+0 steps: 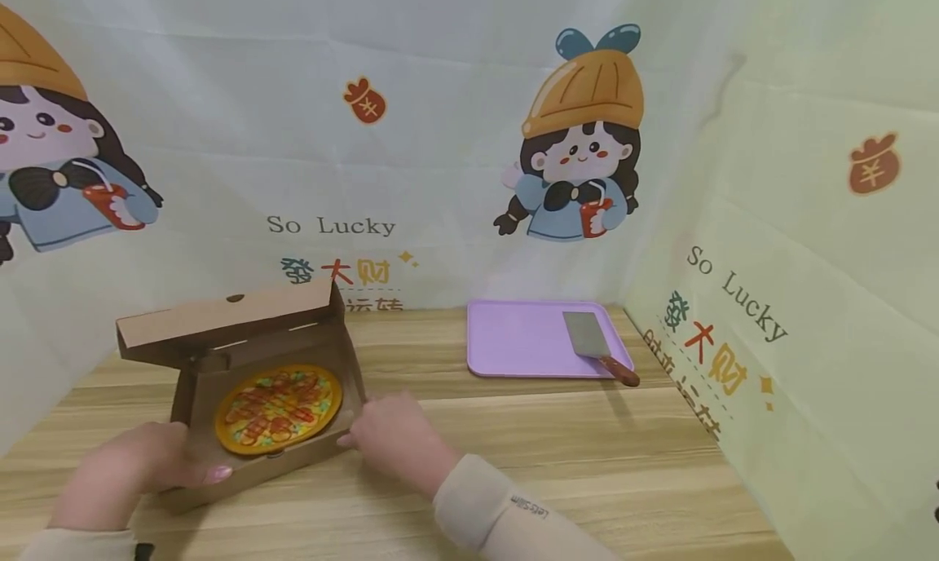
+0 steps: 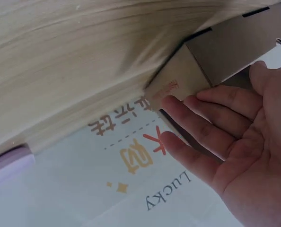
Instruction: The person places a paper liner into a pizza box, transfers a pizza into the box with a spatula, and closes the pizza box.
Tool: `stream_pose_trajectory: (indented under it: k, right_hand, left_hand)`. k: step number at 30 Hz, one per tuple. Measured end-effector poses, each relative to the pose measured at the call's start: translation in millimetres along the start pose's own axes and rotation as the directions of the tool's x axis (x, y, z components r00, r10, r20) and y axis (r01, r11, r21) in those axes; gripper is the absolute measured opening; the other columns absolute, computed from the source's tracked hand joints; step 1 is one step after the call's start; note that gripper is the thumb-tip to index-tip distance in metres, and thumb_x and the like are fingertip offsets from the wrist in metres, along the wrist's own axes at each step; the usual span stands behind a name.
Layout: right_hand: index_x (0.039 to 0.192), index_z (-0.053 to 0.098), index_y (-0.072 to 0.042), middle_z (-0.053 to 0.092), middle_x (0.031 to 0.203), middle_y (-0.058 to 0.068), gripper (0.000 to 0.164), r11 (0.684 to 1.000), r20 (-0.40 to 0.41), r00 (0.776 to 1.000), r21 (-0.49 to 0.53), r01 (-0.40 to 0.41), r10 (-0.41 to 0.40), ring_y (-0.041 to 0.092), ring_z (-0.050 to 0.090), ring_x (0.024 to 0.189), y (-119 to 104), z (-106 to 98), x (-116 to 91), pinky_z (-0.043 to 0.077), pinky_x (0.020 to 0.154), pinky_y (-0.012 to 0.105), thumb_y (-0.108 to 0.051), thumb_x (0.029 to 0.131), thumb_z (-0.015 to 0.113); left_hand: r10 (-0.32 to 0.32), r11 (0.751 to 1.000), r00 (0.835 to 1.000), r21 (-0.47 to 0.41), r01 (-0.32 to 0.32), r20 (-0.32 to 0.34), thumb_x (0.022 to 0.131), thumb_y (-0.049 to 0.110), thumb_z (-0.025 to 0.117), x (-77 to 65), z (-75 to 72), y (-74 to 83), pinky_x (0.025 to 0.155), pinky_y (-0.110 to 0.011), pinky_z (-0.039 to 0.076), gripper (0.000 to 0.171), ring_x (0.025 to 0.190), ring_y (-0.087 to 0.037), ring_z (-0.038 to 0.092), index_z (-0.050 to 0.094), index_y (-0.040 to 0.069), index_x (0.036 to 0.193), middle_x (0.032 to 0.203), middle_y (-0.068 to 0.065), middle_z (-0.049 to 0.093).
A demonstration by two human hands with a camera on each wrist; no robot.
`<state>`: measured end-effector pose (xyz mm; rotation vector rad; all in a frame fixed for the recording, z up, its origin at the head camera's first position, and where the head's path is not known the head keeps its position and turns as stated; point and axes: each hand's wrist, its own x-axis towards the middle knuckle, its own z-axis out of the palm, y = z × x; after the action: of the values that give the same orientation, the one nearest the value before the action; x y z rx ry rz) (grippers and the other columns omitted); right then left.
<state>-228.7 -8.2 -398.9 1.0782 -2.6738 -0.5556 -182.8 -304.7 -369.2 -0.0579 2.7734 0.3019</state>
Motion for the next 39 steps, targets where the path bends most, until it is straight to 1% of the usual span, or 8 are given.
stream_pose_trajectory:
  k: [4, 7, 11, 15, 19, 25, 32, 39]
  right_hand:
    - [0.079, 0.077, -0.031, 0.071, 0.078, -0.01, 0.055, 0.999, -0.022, 1.0, -0.024, 0.022, -0.022, 0.008, 0.063, 0.069, 2, 0, -4, 0.049, 0.057, 0.025, -0.062, 0.108, 0.043]
    - [0.079, 0.078, -0.033, 0.071, 0.075, -0.012, 0.049, 0.999, -0.042, 0.999, -0.034, 0.026, -0.027, 0.007, 0.063, 0.066, 2, 1, -8, 0.047, 0.052, 0.025, -0.06, 0.108, 0.048]
    - [0.093, 0.082, -0.038, 0.073, 0.079, -0.014, 0.027, 0.999, -0.038, 0.998, -0.03, 0.04, -0.041, 0.004, 0.062, 0.067, 3, 2, -12, 0.047, 0.052, 0.023, -0.054, 0.104, 0.062]
    - [0.096, 0.081, -0.038, 0.074, 0.082, -0.015, 0.014, 0.997, -0.025, 0.998, -0.065, 0.051, -0.053, 0.004, 0.06, 0.065, 5, 1, -18, 0.047, 0.051, 0.023, -0.043, 0.102, 0.07]
    - [0.086, 0.079, -0.034, 0.075, 0.082, -0.015, 0.022, 0.995, -0.044, 0.998, -0.09, 0.05, -0.054, 0.005, 0.062, 0.065, 8, 4, -23, 0.048, 0.052, 0.024, -0.04, 0.104, 0.066]
    - [0.085, 0.078, -0.032, 0.075, 0.08, -0.013, 0.015, 0.995, -0.048, 0.997, -0.089, 0.051, -0.055, 0.006, 0.062, 0.064, 13, 5, -31, 0.051, 0.052, 0.026, -0.032, 0.099, 0.073]
    - [0.074, 0.074, -0.031, 0.07, 0.069, -0.013, 0.026, 0.993, -0.135, 0.989, -0.114, 0.041, -0.057, 0.006, 0.055, 0.056, 16, 6, -41, 0.045, 0.046, 0.027, -0.038, 0.099, 0.073]
    - [0.069, 0.071, -0.029, 0.066, 0.065, -0.012, 0.031, 0.993, -0.141, 0.988, -0.114, 0.042, -0.058, 0.007, 0.05, 0.052, 19, 6, -50, 0.041, 0.045, 0.028, -0.037, 0.099, 0.073]
  left_hand:
    - [0.029, 1.0, 0.999, 0.012, -0.029, -0.028, 0.088, 0.068, 0.075, 2.4, 4.0, 5.4, 0.098, -0.075, 0.051, 0.087, 0.115, -0.064, 0.062, 0.069, -0.012, 0.122, 0.125, -0.043, 0.065]
    - [0.03, 0.999, 0.999, 0.022, -0.03, -0.043, 0.087, 0.068, 0.077, 2.9, 4.8, 11.2, 0.098, -0.072, 0.054, 0.091, 0.113, -0.061, 0.065, 0.066, -0.016, 0.12, 0.122, -0.043, 0.066]
    - [0.02, 0.999, 0.999, 0.032, -0.019, -0.043, 0.084, 0.07, 0.078, 4.2, 5.8, 18.4, 0.098, -0.07, 0.055, 0.096, 0.113, -0.061, 0.065, 0.065, -0.018, 0.12, 0.121, -0.044, 0.066]
    - [0.017, 0.999, 0.999, 0.029, -0.016, -0.038, 0.085, 0.065, 0.08, 4.0, 4.5, 27.4, 0.098, -0.07, 0.056, 0.087, 0.112, -0.059, 0.066, 0.068, -0.014, 0.117, 0.12, -0.041, 0.067]
    - [0.009, 1.0, 1.0, 0.021, -0.009, -0.027, 0.088, 0.058, 0.081, 1.1, 0.8, 37.4, 0.098, -0.07, 0.055, 0.077, 0.114, -0.059, 0.065, 0.07, -0.012, 0.118, 0.124, -0.041, 0.067]
    - [0.028, 0.998, 0.999, 0.05, -0.026, -0.038, 0.086, 0.06, 0.082, 1.2, 0.1, 46.2, 0.099, -0.07, 0.055, 0.083, 0.115, -0.059, 0.065, 0.068, -0.015, 0.12, 0.124, -0.043, 0.066]
    - [0.046, 0.996, 0.998, 0.078, -0.042, -0.048, 0.083, 0.061, 0.083, 3.2, 2.4, 53.9, 0.101, -0.068, 0.055, 0.086, 0.115, -0.058, 0.066, 0.068, -0.015, 0.119, 0.123, -0.041, 0.067]
    - [0.06, 0.992, 0.996, 0.117, -0.052, -0.065, 0.081, 0.063, 0.084, 5.1, 5.4, 59.4, 0.097, -0.065, 0.058, 0.083, 0.112, -0.054, 0.069, 0.071, -0.011, 0.116, 0.121, -0.037, 0.07]
